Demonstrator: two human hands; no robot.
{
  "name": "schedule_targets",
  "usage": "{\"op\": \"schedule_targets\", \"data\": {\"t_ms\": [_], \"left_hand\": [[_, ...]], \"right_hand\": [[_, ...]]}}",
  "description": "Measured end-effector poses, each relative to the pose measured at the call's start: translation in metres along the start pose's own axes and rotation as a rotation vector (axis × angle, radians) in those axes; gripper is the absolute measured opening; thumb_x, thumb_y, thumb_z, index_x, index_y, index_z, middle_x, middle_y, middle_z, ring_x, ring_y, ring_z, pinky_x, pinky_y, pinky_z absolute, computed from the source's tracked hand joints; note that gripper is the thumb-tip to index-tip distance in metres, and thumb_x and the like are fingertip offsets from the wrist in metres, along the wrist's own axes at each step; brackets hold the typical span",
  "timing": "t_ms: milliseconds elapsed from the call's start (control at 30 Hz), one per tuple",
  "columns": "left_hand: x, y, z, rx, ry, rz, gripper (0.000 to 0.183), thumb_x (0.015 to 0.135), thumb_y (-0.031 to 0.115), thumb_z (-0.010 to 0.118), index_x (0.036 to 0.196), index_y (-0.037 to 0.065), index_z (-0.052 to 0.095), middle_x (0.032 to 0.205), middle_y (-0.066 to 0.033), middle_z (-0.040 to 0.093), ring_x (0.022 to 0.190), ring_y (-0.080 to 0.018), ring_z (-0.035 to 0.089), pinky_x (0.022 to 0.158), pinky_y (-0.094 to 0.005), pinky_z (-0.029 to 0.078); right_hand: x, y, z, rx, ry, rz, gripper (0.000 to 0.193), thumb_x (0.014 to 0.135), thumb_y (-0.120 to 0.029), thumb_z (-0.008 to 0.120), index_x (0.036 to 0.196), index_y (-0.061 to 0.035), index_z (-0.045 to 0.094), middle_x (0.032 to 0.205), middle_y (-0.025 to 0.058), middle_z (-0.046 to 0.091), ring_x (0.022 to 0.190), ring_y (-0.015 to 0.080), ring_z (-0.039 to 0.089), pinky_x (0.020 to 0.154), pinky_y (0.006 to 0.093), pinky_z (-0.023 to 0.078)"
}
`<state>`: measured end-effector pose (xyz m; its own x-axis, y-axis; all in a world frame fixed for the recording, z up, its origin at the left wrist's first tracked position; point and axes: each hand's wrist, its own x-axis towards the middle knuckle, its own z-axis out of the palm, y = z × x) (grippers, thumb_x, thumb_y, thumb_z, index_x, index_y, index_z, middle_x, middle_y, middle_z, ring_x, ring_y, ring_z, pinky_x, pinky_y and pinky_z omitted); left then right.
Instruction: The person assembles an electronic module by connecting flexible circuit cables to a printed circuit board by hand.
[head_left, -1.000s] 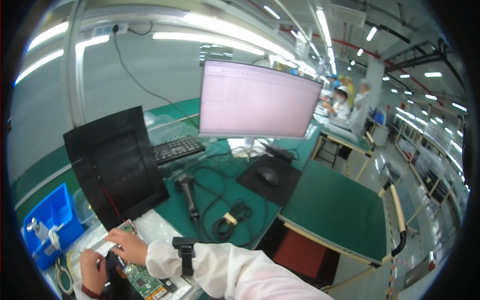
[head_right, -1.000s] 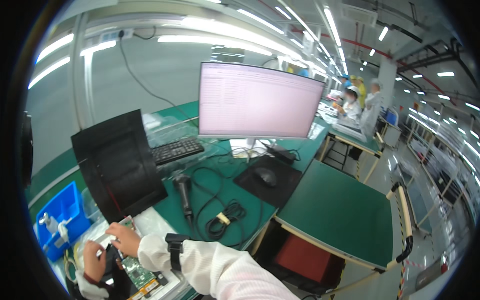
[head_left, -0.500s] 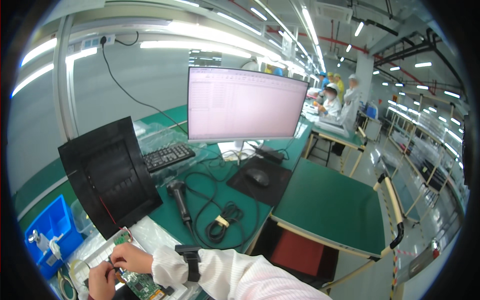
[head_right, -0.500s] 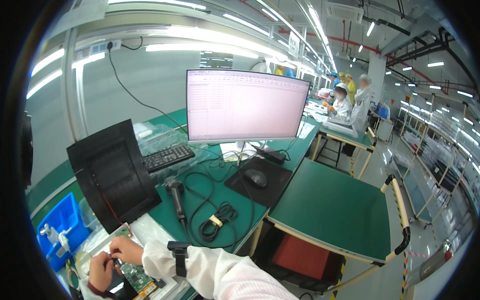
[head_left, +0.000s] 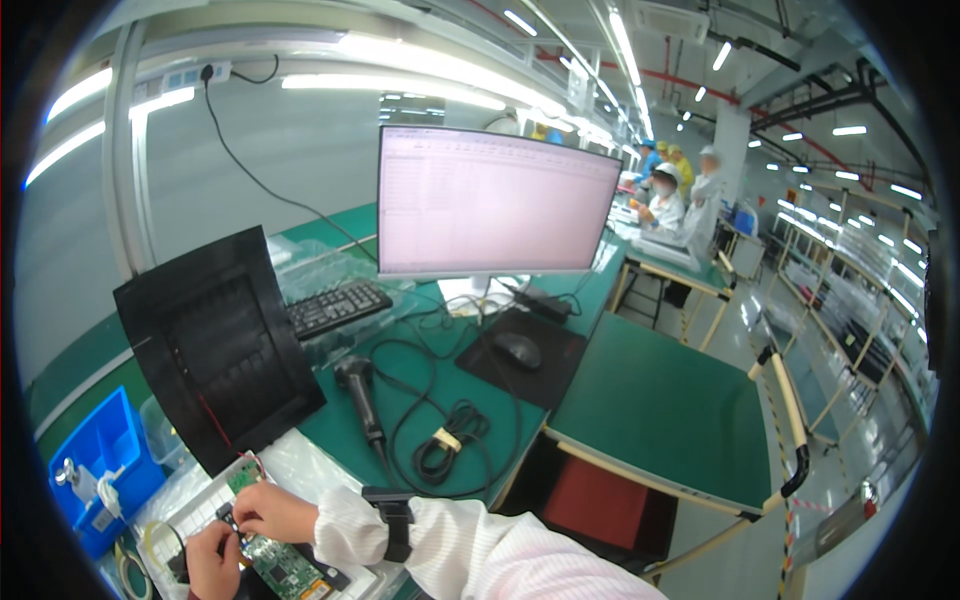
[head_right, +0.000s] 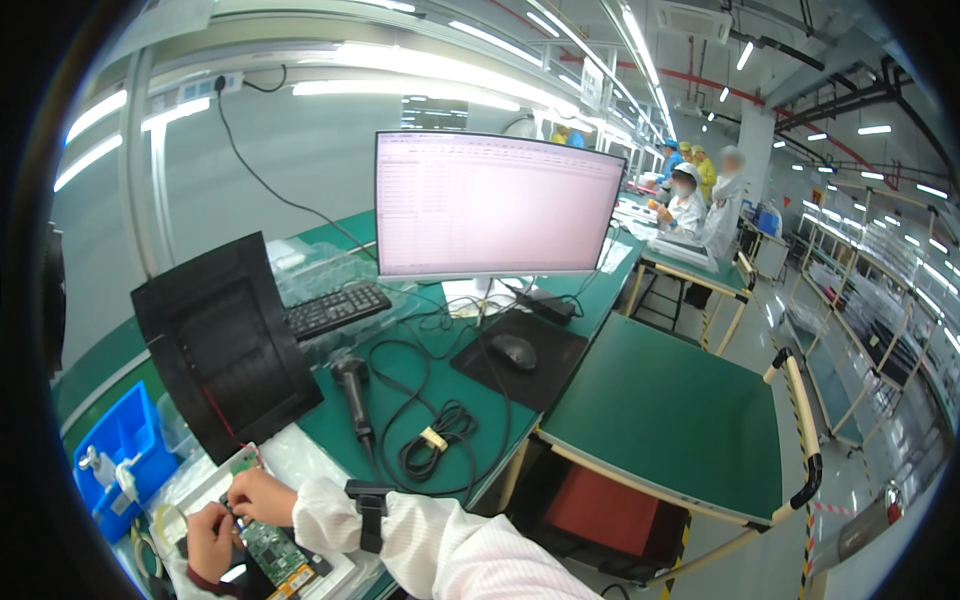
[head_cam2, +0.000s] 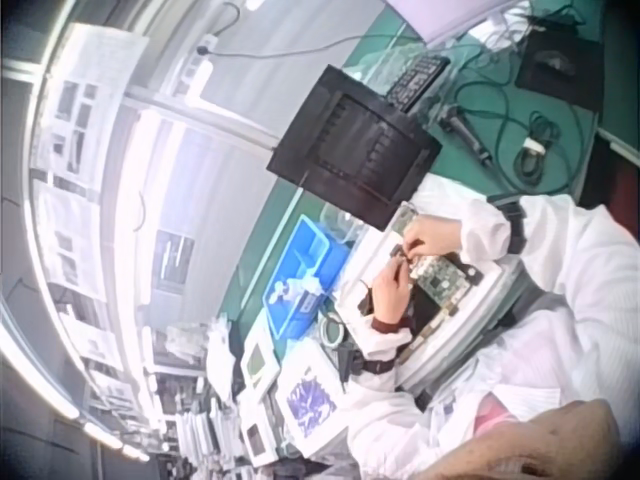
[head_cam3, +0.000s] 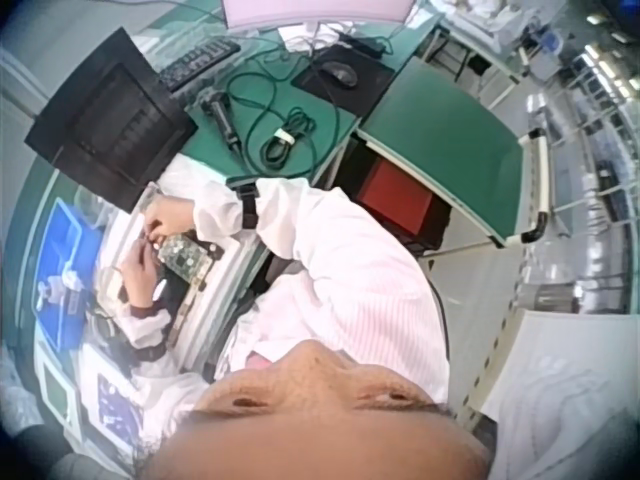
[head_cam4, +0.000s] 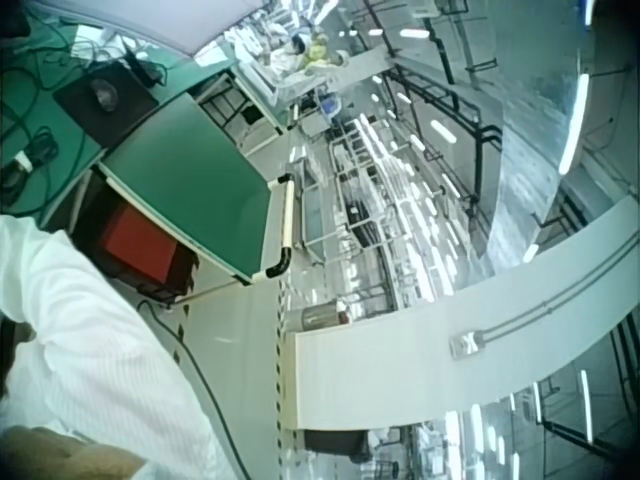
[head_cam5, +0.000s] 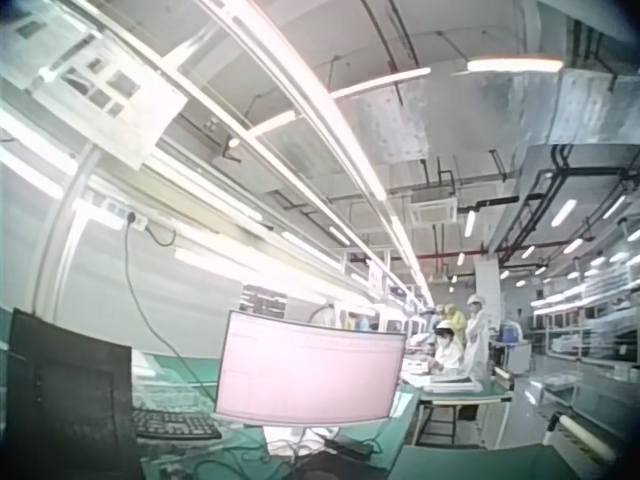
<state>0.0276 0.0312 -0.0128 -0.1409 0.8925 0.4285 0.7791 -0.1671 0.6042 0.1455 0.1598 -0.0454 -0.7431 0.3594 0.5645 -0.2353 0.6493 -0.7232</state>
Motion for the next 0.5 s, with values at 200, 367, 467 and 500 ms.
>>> {"op": "schedule_targets", "data": {"t_ms": [200,367,467,500], "left_hand": [[-0.0034,-0.0039,0.0042,-0.046,-0.015,-0.004,0.006,0.075,-0.004,0.05,0.071,-0.003,0.054,0.054,-0.0098,0.053,0.047,-0.0144,0.053,0.045,-0.0265,0.039],[-0.0046,-0.0019,0.0055,-0.135,-0.056,-0.12,0.01,0.078,-0.004,0.048,0.07,-0.004,0.054,0.053,-0.0082,0.054,0.046,-0.0126,0.056,0.043,-0.0233,0.041],[-0.0049,-0.0016,0.0049,-0.155,-0.057,-0.131,0.011,0.079,-0.004,0.047,0.071,-0.004,0.054,0.053,-0.0075,0.054,0.046,-0.0123,0.056,0.043,-0.0227,0.041],[-0.0048,-0.0017,0.0046,-0.157,-0.058,-0.132,0.011,0.079,-0.004,0.047,0.071,-0.004,0.054,0.053,-0.007,0.054,0.046,-0.0123,0.056,0.043,-0.0226,0.041]], "right_hand": [[-0.003,-0.0024,0.0052,-0.051,-0.028,-0.024,0.007,0.066,-0.002,0.062,0.071,0.001,0.058,0.071,0.0151,0.055,0.072,0.032,0.054,0.066,0.0362,0.043],[-0.0052,-0.004,0.005,-0.045,-0.035,-0.039,0.007,0.067,-0.003,0.062,0.072,0.0008,0.058,0.071,0.0155,0.055,0.071,0.0318,0.055,0.065,0.0359,0.043],[-0.0052,-0.0037,0.0048,-0.019,-0.046,-0.021,0.008,0.067,-0.003,0.062,0.072,0.0006,0.058,0.071,0.0155,0.055,0.07,0.0316,0.055,0.064,0.0358,0.043],[-0.0052,-0.0034,0.0043,-0.016,-0.049,-0.019,0.008,0.067,-0.003,0.062,0.072,0.0006,0.058,0.071,0.0155,0.055,0.07,0.0316,0.055,0.064,0.0358,0.043]]}}
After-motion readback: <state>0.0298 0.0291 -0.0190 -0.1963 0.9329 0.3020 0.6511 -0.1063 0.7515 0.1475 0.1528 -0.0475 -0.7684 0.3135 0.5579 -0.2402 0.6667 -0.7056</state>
